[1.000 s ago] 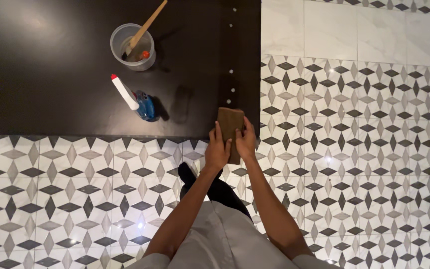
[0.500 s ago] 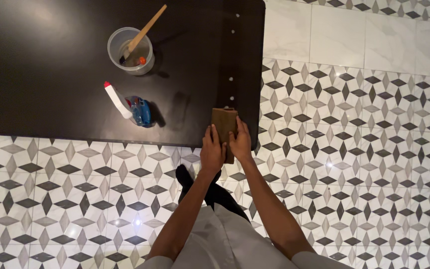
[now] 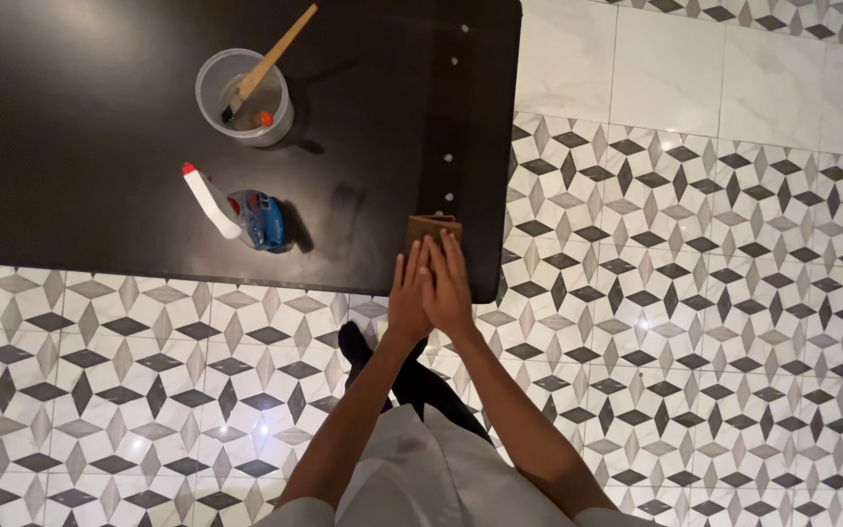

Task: The person cleans a dark table surface using a spray bottle, a cloth, and a brush. They spray the table, wipe it with the cloth, and use the brush to scrub the surface. The person repeats these actions, moving the cleaning supplies around the table as they work.

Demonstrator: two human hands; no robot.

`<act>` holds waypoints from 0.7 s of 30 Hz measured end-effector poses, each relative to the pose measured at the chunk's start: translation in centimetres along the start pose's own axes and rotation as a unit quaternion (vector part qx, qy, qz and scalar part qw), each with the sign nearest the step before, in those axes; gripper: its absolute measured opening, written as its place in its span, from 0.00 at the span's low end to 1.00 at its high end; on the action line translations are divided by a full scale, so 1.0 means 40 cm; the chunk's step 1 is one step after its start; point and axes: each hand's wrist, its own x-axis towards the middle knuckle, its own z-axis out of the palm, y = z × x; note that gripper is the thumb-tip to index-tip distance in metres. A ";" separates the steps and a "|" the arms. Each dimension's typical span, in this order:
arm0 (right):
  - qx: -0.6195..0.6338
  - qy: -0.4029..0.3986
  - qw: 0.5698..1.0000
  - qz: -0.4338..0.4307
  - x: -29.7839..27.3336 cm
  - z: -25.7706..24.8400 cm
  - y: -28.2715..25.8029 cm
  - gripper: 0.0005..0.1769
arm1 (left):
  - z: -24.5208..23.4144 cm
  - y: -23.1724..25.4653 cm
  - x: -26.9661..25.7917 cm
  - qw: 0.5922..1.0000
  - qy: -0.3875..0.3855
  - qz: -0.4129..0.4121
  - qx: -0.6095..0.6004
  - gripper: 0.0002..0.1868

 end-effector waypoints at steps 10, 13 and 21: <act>-0.061 -0.071 0.994 0.064 -0.004 0.061 0.027 0.39 | 0.017 -0.017 0.015 0.999 -0.042 0.023 -0.007 0.45; -0.072 -0.074 0.992 0.068 -0.006 0.069 0.031 0.38 | 0.016 -0.020 0.018 0.999 -0.024 0.021 -0.018 0.44; -0.093 -0.082 0.990 0.064 0.010 0.067 0.024 0.37 | -0.002 -0.016 0.032 1.000 -0.002 0.023 -0.018 0.42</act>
